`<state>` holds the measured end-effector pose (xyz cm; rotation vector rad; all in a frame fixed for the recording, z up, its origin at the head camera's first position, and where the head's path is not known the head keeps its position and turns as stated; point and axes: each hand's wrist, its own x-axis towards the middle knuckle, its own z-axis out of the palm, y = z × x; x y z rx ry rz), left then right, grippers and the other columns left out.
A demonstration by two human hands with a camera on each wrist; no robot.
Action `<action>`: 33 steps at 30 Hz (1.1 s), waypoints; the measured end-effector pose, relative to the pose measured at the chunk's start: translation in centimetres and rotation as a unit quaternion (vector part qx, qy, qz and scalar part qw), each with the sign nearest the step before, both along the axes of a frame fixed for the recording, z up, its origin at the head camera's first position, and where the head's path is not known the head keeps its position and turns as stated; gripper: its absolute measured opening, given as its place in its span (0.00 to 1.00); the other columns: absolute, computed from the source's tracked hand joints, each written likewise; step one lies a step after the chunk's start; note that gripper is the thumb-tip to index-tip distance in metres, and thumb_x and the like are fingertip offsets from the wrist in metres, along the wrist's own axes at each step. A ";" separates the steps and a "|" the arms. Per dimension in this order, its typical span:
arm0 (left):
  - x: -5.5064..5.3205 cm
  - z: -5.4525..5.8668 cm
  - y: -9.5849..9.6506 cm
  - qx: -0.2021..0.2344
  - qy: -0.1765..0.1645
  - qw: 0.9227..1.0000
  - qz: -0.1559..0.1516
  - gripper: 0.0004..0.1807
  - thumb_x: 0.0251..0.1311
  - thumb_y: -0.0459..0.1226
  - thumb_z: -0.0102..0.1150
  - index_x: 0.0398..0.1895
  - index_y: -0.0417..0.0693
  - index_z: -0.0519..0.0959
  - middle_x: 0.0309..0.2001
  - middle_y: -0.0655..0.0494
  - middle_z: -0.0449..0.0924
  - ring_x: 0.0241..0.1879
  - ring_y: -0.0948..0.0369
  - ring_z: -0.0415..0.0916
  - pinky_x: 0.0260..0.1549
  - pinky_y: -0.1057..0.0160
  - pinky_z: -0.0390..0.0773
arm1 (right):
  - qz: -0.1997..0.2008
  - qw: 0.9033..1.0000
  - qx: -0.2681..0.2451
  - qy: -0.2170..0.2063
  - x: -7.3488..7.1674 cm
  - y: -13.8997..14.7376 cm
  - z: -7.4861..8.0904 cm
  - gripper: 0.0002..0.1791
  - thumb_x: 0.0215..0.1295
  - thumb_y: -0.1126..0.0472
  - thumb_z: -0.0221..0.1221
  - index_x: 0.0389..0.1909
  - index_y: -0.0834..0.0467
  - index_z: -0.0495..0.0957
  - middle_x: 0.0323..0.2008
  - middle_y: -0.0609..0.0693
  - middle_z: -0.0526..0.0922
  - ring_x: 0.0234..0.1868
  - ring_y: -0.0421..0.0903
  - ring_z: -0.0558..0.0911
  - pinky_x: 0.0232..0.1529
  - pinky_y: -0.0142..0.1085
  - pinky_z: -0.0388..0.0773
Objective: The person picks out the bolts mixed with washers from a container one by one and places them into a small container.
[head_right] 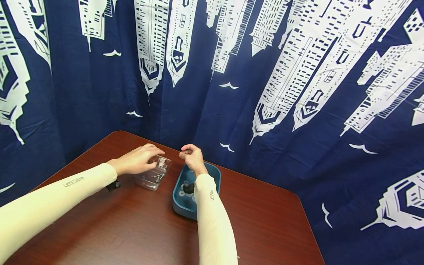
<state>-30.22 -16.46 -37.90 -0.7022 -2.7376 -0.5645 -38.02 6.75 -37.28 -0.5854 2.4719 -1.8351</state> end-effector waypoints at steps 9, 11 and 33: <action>0.3 -0.5 -1.6 0.004 -0.006 1.000 0.016 0.27 0.63 0.41 0.61 0.66 0.46 0.76 0.62 0.49 0.78 0.64 0.51 0.69 0.65 0.44 0.70 | 0.011 1.000 0.013 0.013 0.3 -1.4 0.4 0.09 0.58 0.74 0.64 0.38 0.63 0.79 0.32 0.58 0.84 0.30 0.39 0.78 0.31 0.29 0.71; 0.4 -0.6 -1.9 0.004 -0.006 1.000 0.018 0.27 0.63 0.41 0.61 0.66 0.46 0.76 0.62 0.49 0.78 0.64 0.51 0.69 0.64 0.44 0.70 | 0.013 1.000 0.013 0.016 0.4 -1.7 0.4 0.09 0.58 0.74 0.64 0.39 0.65 0.79 0.33 0.60 0.84 0.30 0.40 0.78 0.32 0.29 0.70; 0.7 -2.8 -4.3 -0.003 -0.008 0.999 0.037 0.27 0.62 0.39 0.62 0.66 0.45 0.76 0.61 0.48 0.79 0.62 0.50 0.70 0.61 0.44 0.73 | 0.030 0.999 0.002 0.011 0.2 -3.7 -0.4 0.09 0.57 0.75 0.63 0.39 0.66 0.79 0.25 0.44 0.80 0.30 0.38 0.78 0.30 0.28 0.70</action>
